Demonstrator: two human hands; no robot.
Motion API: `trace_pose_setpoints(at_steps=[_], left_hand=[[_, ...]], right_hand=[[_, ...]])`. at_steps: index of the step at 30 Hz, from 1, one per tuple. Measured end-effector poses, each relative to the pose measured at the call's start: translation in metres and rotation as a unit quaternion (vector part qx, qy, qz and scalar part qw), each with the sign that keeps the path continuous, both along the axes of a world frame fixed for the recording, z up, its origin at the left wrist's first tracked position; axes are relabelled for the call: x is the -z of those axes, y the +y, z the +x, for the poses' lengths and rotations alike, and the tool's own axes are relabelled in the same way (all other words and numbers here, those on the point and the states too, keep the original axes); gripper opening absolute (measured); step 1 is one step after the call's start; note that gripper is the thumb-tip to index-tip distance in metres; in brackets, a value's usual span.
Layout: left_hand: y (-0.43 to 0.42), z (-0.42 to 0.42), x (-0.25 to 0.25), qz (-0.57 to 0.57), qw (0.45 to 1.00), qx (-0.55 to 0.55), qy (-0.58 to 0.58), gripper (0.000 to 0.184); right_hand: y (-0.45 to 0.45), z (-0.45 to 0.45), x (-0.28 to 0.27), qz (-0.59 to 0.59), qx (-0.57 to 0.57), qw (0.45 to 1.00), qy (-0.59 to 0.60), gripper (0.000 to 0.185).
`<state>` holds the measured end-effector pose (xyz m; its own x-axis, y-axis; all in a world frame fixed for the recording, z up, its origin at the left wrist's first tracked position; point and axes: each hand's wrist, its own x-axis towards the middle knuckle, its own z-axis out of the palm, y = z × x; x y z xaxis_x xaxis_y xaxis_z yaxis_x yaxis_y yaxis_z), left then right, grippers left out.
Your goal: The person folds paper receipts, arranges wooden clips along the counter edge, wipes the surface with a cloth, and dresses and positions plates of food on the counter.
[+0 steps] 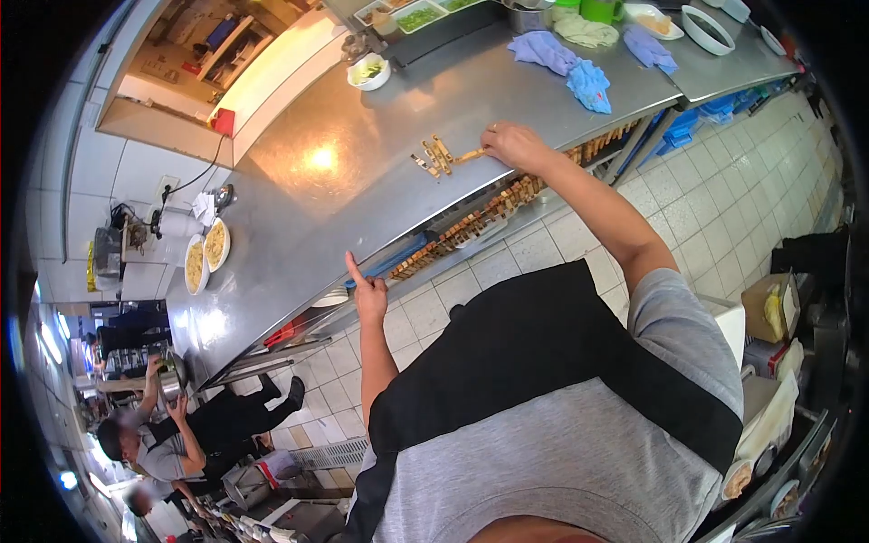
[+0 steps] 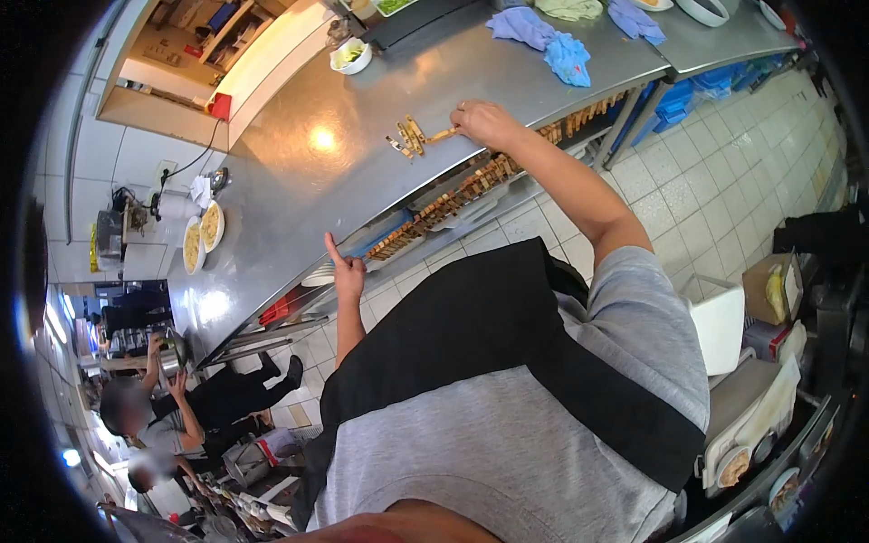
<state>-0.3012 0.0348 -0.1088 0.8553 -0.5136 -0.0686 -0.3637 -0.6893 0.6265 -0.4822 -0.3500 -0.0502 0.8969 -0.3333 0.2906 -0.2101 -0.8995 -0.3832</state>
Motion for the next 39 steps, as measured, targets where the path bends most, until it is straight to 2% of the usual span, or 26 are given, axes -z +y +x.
trace_pose_setpoints(at_steps=[2, 5, 6, 8, 11, 14, 17, 19, 21, 24, 27, 30, 33, 36, 39], left_hand=[[0.000, 0.001, 0.001, -0.006, 1.000, 0.004, -0.002, 0.090], [0.000, 0.002, 0.003, -0.016, 1.000, 0.000, 0.005, 0.089], [-0.001, 0.000, 0.001, -0.015, 1.000, 0.003, 0.003, 0.088], [-0.002, -0.001, -0.002, -0.011, 1.000, 0.005, -0.001, 0.088], [-0.001, 0.001, 0.002, -0.024, 1.000, 0.008, 0.004, 0.088], [0.000, 0.002, 0.003, -0.022, 1.000, 0.005, 0.010, 0.089], [0.000, 0.003, 0.003, -0.022, 1.000, 0.004, 0.017, 0.089], [0.000, 0.004, 0.006, -0.021, 1.000, 0.007, 0.012, 0.089], [0.003, 0.009, 0.013, -0.017, 1.000, 0.006, -0.005, 0.089], [0.002, 0.007, 0.009, -0.014, 1.000, 0.010, -0.005, 0.089], [0.001, 0.005, 0.006, -0.014, 1.000, 0.004, 0.006, 0.090], [0.002, 0.005, 0.008, -0.022, 1.000, 0.013, -0.008, 0.090], [0.002, 0.005, 0.008, -0.011, 1.000, 0.014, -0.013, 0.090], [0.001, 0.004, 0.006, -0.016, 1.000, 0.008, 0.004, 0.090], [0.000, 0.002, 0.004, -0.017, 1.000, 0.008, -0.001, 0.090]], right_hand=[[0.001, -0.027, 0.001, 0.010, 0.014, 1.000, -0.011, 0.012], [0.006, -0.072, 0.002, 0.114, 0.114, 0.987, -0.013, 0.014], [0.010, -0.088, 0.007, 0.169, 0.147, 0.973, -0.047, 0.015], [0.016, -0.118, 0.029, 0.276, 0.208, 0.931, -0.116, 0.018], [0.010, -0.156, 0.090, 0.418, 0.267, 0.859, -0.125, 0.024], [0.008, -0.173, 0.116, 0.556, 0.317, 0.742, -0.202, 0.025], [-0.001, -0.165, 0.089, 0.410, 0.296, 0.825, -0.253, 0.019], [-0.005, -0.149, 0.040, 0.191, 0.308, 0.908, -0.211, 0.017], [-0.024, -0.132, 0.021, 0.115, 0.283, 0.942, -0.142, 0.017], [-0.062, -0.105, 0.023, -0.014, 0.202, 0.971, -0.126, 0.019], [-0.067, -0.091, 0.011, 0.008, 0.255, 0.957, -0.136, 0.019], [-0.058, -0.078, -0.001, 0.059, 0.363, 0.930, -0.012, 0.029], [-0.037, -0.065, -0.007, 0.038, 0.400, 0.915, 0.029, 0.038], [-0.035, -0.053, 0.002, -0.001, 0.392, 0.920, 0.006, 0.036], [-0.043, -0.050, 0.015, -0.013, 0.347, 0.937, 0.038, 0.029]])
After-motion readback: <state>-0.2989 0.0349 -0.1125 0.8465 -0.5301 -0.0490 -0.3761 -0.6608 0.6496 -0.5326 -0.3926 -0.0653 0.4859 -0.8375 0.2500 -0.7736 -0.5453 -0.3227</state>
